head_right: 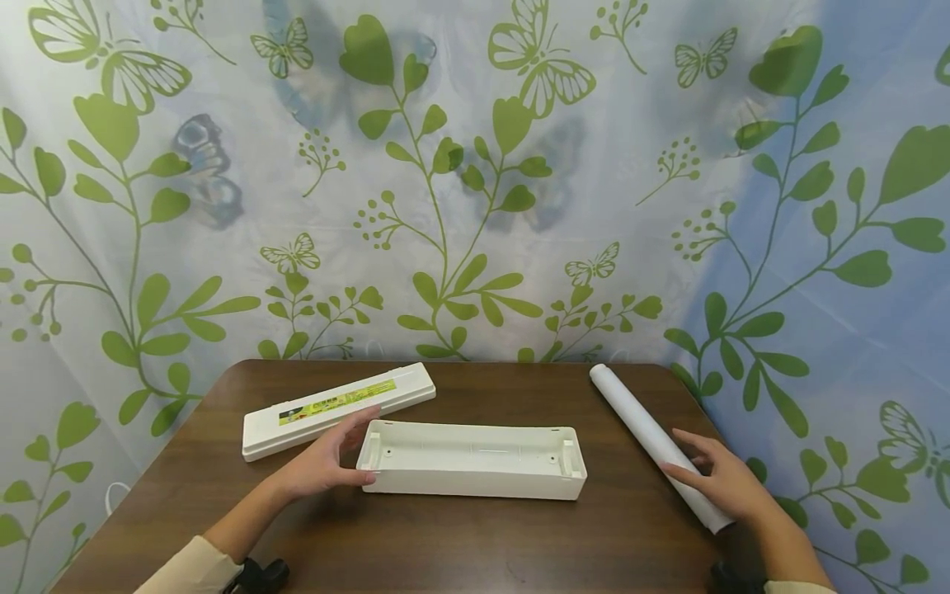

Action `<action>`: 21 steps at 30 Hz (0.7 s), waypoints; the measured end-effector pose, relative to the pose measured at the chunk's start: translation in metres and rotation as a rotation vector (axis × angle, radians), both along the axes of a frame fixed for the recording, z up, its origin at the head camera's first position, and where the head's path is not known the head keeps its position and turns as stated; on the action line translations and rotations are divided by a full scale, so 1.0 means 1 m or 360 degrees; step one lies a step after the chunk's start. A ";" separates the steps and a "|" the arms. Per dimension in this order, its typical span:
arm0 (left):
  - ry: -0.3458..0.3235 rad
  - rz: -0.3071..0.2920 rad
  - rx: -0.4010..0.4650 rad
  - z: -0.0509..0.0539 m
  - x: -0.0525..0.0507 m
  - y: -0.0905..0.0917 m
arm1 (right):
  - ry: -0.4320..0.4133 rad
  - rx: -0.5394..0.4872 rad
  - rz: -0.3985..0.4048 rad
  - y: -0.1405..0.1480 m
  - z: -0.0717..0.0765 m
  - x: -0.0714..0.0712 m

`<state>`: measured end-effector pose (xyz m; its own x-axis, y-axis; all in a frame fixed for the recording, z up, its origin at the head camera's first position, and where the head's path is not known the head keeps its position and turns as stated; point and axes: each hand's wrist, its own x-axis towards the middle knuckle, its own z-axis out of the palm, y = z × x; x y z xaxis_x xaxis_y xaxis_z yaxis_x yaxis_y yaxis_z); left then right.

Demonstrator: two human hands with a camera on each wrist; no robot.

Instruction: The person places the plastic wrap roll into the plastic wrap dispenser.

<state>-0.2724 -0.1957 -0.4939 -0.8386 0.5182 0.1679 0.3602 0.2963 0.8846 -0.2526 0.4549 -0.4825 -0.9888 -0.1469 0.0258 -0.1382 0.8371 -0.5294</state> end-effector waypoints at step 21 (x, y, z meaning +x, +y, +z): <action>-0.0378 -0.0215 0.0257 -0.006 -0.011 -0.008 | -0.0161 -0.0357 0.0072 0.008 -0.006 0.000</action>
